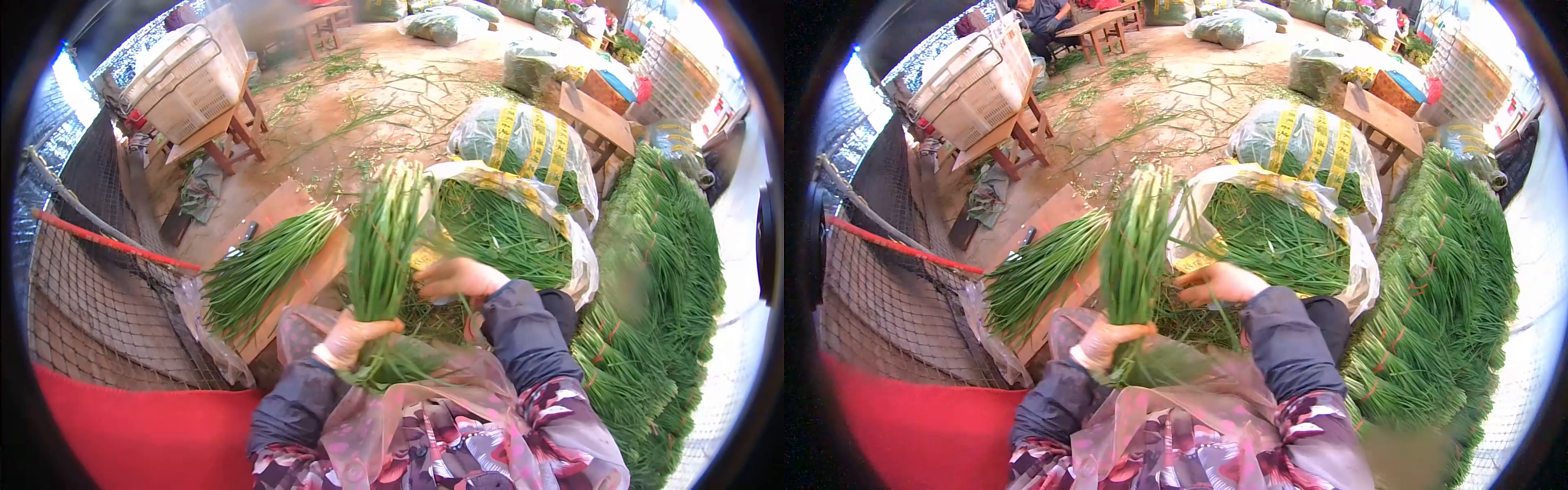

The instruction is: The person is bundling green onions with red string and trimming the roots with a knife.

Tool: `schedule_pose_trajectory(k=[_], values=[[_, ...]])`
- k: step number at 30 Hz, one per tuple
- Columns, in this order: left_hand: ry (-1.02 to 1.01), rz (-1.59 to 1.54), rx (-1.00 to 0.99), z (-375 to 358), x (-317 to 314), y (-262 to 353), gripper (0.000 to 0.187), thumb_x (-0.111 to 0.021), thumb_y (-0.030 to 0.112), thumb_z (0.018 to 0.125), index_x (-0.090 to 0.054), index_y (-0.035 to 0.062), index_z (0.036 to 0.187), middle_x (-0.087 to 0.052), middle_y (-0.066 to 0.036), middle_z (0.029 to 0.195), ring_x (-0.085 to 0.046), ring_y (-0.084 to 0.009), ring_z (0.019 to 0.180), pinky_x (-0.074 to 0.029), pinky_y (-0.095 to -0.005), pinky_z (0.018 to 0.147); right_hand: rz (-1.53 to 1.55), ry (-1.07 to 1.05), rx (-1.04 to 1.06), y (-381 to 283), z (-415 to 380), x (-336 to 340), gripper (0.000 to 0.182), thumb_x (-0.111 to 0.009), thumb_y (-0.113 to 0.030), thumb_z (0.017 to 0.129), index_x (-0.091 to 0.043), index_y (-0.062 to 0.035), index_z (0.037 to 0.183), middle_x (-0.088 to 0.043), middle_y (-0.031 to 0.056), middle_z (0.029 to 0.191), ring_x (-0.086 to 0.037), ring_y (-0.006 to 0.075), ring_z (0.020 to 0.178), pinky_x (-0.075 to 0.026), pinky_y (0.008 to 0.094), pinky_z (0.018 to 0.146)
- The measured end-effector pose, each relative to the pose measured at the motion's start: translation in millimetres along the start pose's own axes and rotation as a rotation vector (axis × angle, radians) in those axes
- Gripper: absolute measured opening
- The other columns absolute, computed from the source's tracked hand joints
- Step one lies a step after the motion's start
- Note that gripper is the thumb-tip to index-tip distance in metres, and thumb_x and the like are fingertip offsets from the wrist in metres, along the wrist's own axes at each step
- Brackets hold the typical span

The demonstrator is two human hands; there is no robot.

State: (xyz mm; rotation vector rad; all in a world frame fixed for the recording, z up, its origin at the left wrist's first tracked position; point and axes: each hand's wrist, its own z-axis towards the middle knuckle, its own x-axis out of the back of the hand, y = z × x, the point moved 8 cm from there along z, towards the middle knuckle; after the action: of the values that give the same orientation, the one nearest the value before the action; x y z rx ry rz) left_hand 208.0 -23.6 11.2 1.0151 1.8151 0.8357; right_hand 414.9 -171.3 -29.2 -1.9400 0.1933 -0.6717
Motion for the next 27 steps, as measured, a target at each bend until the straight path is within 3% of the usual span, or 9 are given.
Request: schedule_pose_trajectory(k=[2, 4, 9, 12, 16, 20, 22, 24, 27], values=[[0.032, 0.16, -0.086, -15, 13, 30, 0.038, -0.073, -0.002, 0.076, -0.062, 0.0048, 0.112, -0.066, -0.003, 0.092, -0.063, -0.0125, 0.08, -0.05, -0.0269, 0.067, 1.255, 0.151, 0.378, -9, -1, 43, 0.086, -0.069, -0.048, 0.082, -0.031, -0.0075, 0.148, -0.042, 0.0106, 0.145, -0.044, 0.0219, 0.129, -0.034, 0.0335, 0.106], [0.044, 0.256, -0.133, -27, 9, 54, 0.039, -0.073, -0.001, 0.075, -0.062, 0.0041, 0.113, -0.066, -0.003, 0.094, -0.062, -0.0125, 0.08, -0.049, -0.0274, 0.071, 1.159, 0.181, 0.805, -37, -9, 66, 0.099, -0.06, -0.061, 0.083, -0.013, -0.0082, 0.152, -0.037, 0.0081, 0.148, -0.045, 0.0221, 0.126, -0.036, 0.0364, 0.105], [-0.096, 0.367, 0.041, -41, 13, 64, 0.053, -0.074, -0.002, 0.072, -0.057, 0.0036, 0.122, -0.064, -0.003, 0.108, -0.059, -0.0132, 0.095, -0.047, -0.0291, 0.084, 0.922, -0.067, 0.514, -87, 19, -46, 0.049, -0.065, -0.004, 0.083, -0.05, -0.0056, 0.13, -0.058, 0.0034, 0.124, -0.053, 0.0184, 0.113, -0.04, 0.0327, 0.098], [-0.085, 0.377, 0.082, -58, 31, 61, 0.059, -0.074, -0.002, 0.071, -0.055, 0.0041, 0.126, -0.062, -0.003, 0.114, -0.055, -0.0138, 0.104, -0.045, -0.0308, 0.091, 0.722, -0.264, 0.076, -94, -6, -67, 0.034, -0.07, -0.009, 0.08, -0.062, -0.0047, 0.113, -0.066, 0.0035, 0.099, -0.059, 0.0126, 0.08, -0.047, 0.0261, 0.067], [0.008, 0.561, 0.013, -78, 54, 56, 0.059, -0.074, 0.0, 0.072, -0.054, 0.003, 0.127, -0.062, -0.002, 0.115, -0.055, -0.0127, 0.103, -0.044, -0.0296, 0.092, 0.861, 0.053, 0.058, -52, 1, -34, 0.026, -0.068, -0.032, 0.079, -0.066, -0.0088, 0.09, -0.057, -0.0005, 0.068, -0.05, 0.0109, 0.054, -0.038, 0.0256, 0.049], [0.146, 1.014, -0.091, -95, 92, 43, 0.057, -0.074, 0.012, 0.071, -0.053, 0.0021, 0.124, -0.069, -0.015, 0.093, -0.066, -0.0223, 0.086, -0.051, -0.0364, 0.079, 1.331, 0.517, 0.181, -11, -14, 42, 0.03, -0.074, -0.04, 0.081, -0.068, -0.0127, 0.092, -0.046, -0.008, 0.06, -0.042, 0.0064, 0.049, -0.035, 0.0255, 0.046], [0.255, 1.355, -0.069, -102, 98, 42, 0.049, -0.071, 0.02, 0.073, -0.055, 0.0043, 0.117, -0.065, -0.024, 0.086, -0.065, -0.0379, 0.083, -0.05, -0.0454, 0.072, 1.483, 0.268, 0.623, -4, -15, 85, 0.025, -0.073, -0.034, 0.083, -0.068, -0.0132, 0.096, -0.046, -0.0078, 0.06, -0.045, 0.0064, 0.05, -0.033, 0.0214, 0.047], [0.333, 1.393, -0.042, -105, 102, 38, 0.042, -0.068, 0.021, 0.075, -0.055, 0.0059, 0.111, -0.064, -0.025, 0.085, -0.06, -0.0445, 0.084, -0.048, -0.0508, 0.07, 1.355, 0.156, 0.447, 22, -7, 84, 0.027, -0.073, -0.034, 0.083, -0.068, -0.0136, 0.099, -0.054, -0.0024, 0.066, -0.049, 0.0113, 0.055, -0.04, 0.0253, 0.053], [0.403, 1.407, -0.062, -109, 107, 29, 0.042, -0.068, 0.021, 0.075, -0.055, 0.0053, 0.112, -0.064, -0.024, 0.084, -0.061, -0.0441, 0.083, -0.048, -0.0511, 0.069, -0.028, -0.017, -0.116, 27, -2, -2, 0.048, -0.074, -0.038, 0.078, -0.064, -0.0071, 0.113, -0.065, 0.0118, 0.095, -0.059, 0.0261, 0.087, -0.047, 0.0367, 0.08]])
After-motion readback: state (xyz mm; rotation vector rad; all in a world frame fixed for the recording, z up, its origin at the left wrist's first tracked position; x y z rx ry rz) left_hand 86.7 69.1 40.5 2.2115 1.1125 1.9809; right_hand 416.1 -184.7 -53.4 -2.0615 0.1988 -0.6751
